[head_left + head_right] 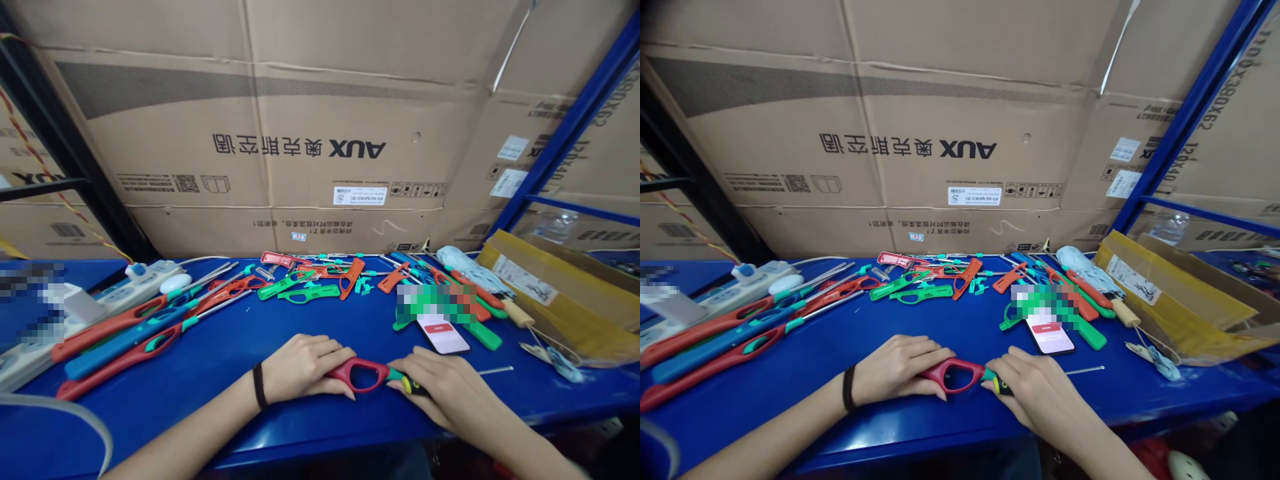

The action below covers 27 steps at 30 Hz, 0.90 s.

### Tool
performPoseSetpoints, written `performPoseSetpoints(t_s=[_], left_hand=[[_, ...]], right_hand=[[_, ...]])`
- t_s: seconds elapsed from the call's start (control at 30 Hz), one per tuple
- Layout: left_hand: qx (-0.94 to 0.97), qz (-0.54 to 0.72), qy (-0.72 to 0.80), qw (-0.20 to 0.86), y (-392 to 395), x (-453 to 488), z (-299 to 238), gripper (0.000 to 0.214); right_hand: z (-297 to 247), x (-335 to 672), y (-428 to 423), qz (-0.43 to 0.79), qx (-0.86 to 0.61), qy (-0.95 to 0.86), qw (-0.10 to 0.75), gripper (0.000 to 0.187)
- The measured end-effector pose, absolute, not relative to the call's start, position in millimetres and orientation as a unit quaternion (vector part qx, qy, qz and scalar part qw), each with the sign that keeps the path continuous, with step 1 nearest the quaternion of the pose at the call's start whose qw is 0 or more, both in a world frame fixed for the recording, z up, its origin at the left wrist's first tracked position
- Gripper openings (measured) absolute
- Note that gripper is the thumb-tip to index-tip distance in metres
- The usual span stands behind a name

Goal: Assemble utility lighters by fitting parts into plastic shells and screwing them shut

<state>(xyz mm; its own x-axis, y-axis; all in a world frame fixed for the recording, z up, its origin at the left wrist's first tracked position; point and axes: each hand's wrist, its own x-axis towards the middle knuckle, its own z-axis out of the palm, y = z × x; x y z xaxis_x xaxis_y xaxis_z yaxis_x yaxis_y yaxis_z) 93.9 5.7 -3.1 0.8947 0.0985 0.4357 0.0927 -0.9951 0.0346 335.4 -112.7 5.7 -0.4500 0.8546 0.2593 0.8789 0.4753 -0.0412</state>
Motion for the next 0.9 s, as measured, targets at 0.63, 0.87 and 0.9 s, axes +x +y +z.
performPoseSetpoints(t_s=[0.63, 0.87, 0.9], left_hand=[[0.955, 0.288, 0.013, -0.074, 3.1, 94.1, -6.2, 0.048], [0.944, 0.263, 0.079, -0.181, 15.8, 79.3, 10.5, 0.045], [0.940, 0.259, 0.130, -0.178, 18.9, 71.9, 13.3, 0.046]], right_hand=[[32.6, 331.5, -96.0, 0.222, -0.564, -0.788, 0.105, 0.026], [52.4, 318.6, -76.7, -0.060, -0.480, -0.853, 0.196, 0.014], [56.0, 314.7, -75.6, -0.097, -0.449, -0.851, 0.254, 0.013]])
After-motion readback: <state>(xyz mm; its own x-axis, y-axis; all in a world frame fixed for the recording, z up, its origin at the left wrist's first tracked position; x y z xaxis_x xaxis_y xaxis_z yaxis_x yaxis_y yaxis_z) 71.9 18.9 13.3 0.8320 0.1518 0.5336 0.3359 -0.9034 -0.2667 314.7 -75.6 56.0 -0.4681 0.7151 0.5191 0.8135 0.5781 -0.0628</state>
